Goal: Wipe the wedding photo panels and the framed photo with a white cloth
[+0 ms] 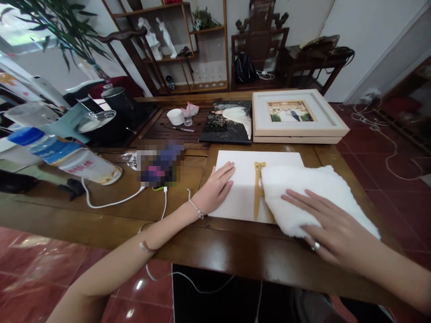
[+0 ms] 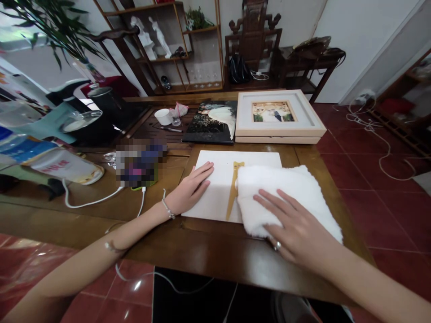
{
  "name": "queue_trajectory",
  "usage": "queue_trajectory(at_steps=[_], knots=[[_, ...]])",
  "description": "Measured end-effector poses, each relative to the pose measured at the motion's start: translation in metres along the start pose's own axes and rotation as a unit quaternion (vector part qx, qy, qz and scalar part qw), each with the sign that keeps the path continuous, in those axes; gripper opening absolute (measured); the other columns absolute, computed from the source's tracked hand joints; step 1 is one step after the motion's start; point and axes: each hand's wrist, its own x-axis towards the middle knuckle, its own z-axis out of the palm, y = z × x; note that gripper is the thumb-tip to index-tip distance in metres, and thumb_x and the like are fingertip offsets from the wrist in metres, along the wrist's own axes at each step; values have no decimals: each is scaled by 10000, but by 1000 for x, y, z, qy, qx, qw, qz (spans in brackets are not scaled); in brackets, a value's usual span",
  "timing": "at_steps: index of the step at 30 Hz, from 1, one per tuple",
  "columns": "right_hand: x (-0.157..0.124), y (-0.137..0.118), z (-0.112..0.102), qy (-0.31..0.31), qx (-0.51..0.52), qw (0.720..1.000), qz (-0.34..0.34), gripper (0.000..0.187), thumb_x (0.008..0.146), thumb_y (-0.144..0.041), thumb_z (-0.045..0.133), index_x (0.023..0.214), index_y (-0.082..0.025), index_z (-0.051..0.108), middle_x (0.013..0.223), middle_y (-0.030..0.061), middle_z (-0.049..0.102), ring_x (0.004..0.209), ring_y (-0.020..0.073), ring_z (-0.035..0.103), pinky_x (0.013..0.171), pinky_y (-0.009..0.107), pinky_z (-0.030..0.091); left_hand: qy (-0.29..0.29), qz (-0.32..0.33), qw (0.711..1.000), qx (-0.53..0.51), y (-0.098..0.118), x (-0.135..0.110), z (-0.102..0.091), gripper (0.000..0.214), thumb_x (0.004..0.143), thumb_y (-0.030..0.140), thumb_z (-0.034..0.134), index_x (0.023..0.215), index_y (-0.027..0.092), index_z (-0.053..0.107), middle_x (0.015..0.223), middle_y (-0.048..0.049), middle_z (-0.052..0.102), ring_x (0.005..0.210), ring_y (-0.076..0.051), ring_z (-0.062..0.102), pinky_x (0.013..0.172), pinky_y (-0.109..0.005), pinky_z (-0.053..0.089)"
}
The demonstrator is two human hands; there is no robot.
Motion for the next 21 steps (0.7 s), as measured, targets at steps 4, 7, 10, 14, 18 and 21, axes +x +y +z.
queue_trajectory(at_steps=[4,7,10,14,18,21], knots=[[17,50,1,-9,-1,1000,-19,176,832,-150,451,858,-167,624,1409,161,418,1316,301,355,1034,539,370,-3,-2,1000,-2,1,0,-1,424,951,205,334,1366,125,378,1460,-159,359,1388,-242,268,1127,-553,186],[32,81,-3,-39,-4,997,61,238,891,-209,394,911,-170,627,1340,154,498,1271,321,418,935,497,469,-1,-2,1000,-5,0,0,-2,427,953,214,332,1367,118,374,1457,-163,362,1389,-243,267,1129,-551,185],[47,93,-5,-48,5,989,143,275,918,-271,364,909,-182,624,1009,122,672,1088,322,579,809,464,526,3,1,1000,-6,0,0,-2,428,953,219,333,1373,142,369,1457,-154,367,1388,-242,269,1127,-557,187],[54,72,2,-18,-1,983,184,268,925,-261,350,887,-185,605,820,84,676,939,294,642,810,478,522,-1,-3,1000,-5,0,0,-2,433,954,227,334,1376,139,365,1456,-155,367,1388,-240,272,1129,-548,191],[43,21,11,35,-3,989,141,211,864,-175,394,925,-163,596,1257,176,558,1231,320,465,942,536,448,-1,-5,1000,-6,0,0,-2,429,953,231,338,1374,150,371,1458,-149,366,1388,-239,271,1130,-544,189],[29,-17,12,41,22,996,73,161,797,-98,436,825,-159,582,1353,200,468,1304,318,369,1020,585,358,-1,-2,1000,-7,0,0,-1,427,954,224,335,1374,149,368,1459,-151,365,1388,-241,269,1127,-551,186]])
